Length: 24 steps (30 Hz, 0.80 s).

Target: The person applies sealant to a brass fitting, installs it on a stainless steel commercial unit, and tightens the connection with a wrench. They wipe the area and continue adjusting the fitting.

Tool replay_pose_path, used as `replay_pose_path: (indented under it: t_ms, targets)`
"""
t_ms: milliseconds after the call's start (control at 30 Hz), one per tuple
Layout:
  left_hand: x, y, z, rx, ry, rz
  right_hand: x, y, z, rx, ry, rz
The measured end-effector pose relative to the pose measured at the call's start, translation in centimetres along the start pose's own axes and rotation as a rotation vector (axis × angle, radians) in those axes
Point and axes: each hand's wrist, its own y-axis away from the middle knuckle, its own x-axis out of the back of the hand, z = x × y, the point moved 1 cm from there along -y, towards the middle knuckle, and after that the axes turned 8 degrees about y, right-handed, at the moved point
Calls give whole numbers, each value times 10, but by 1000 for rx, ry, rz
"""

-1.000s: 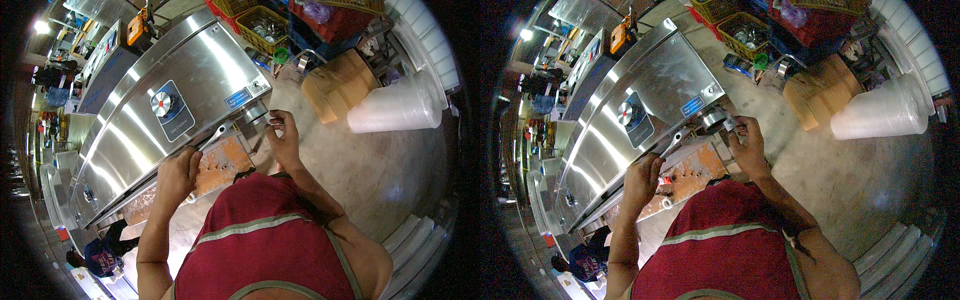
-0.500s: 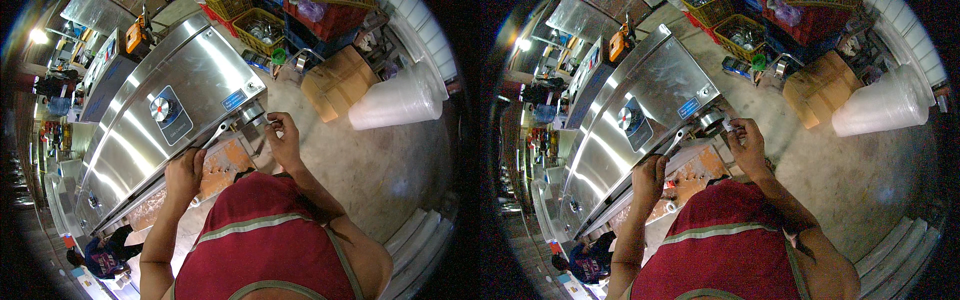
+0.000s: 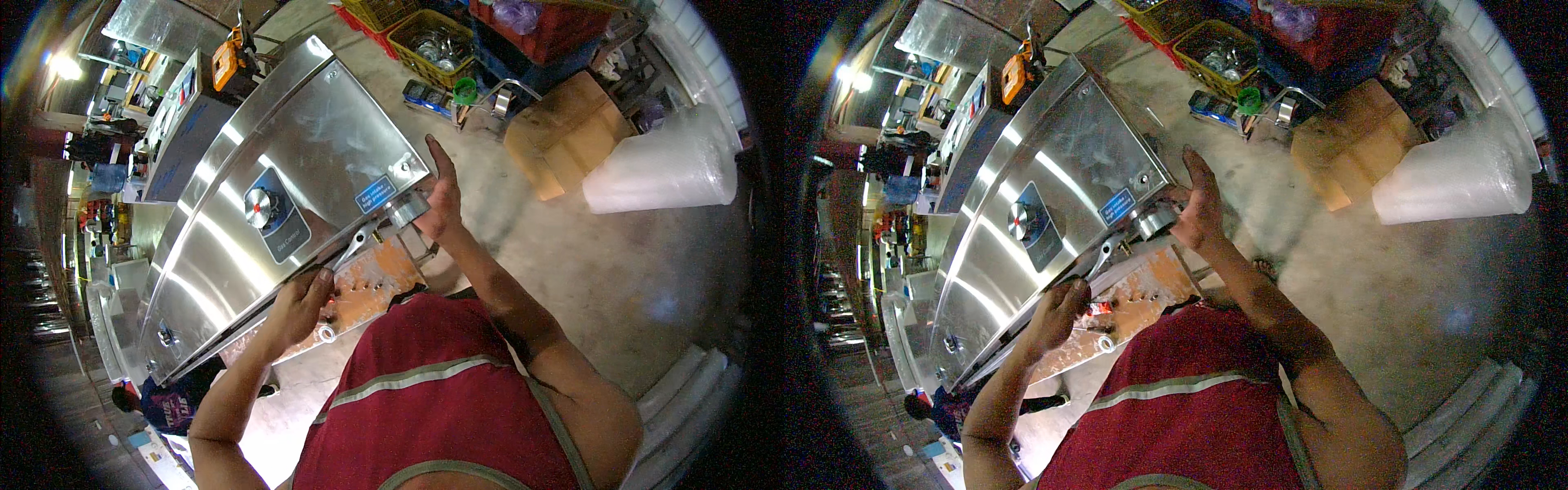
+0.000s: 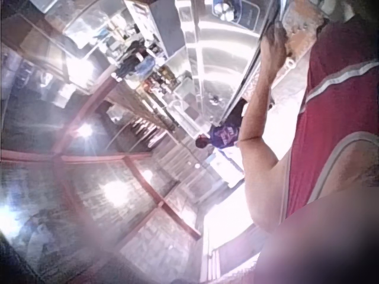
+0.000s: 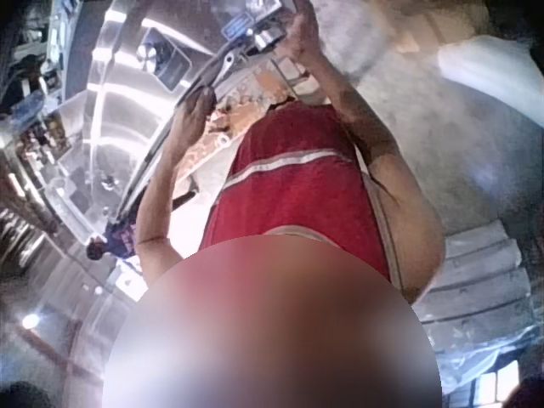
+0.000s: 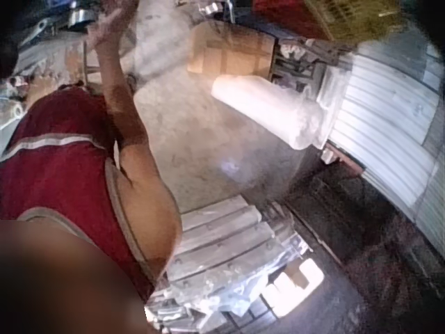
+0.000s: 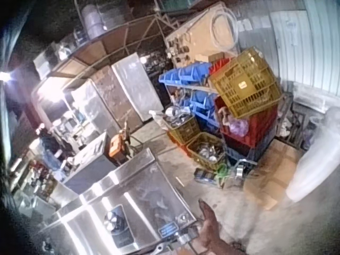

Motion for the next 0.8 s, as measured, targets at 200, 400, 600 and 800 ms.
replay_pose_path:
  t_ms: [200, 400, 600, 800]
  targets:
    - [11, 3, 19, 45, -60, -115, -8, -14, 46, 264, 126, 129]
    - [13, 0, 30, 73, -82, -164, -20, -17, 58, 444, 43, 348]
    - [11, 1, 33, 50, -126, -156, -24, -14, 58, 397, 27, 389]
    - [13, 2, 36, 69, -182, -155, -21, -13, 52, 317, 137, 346]
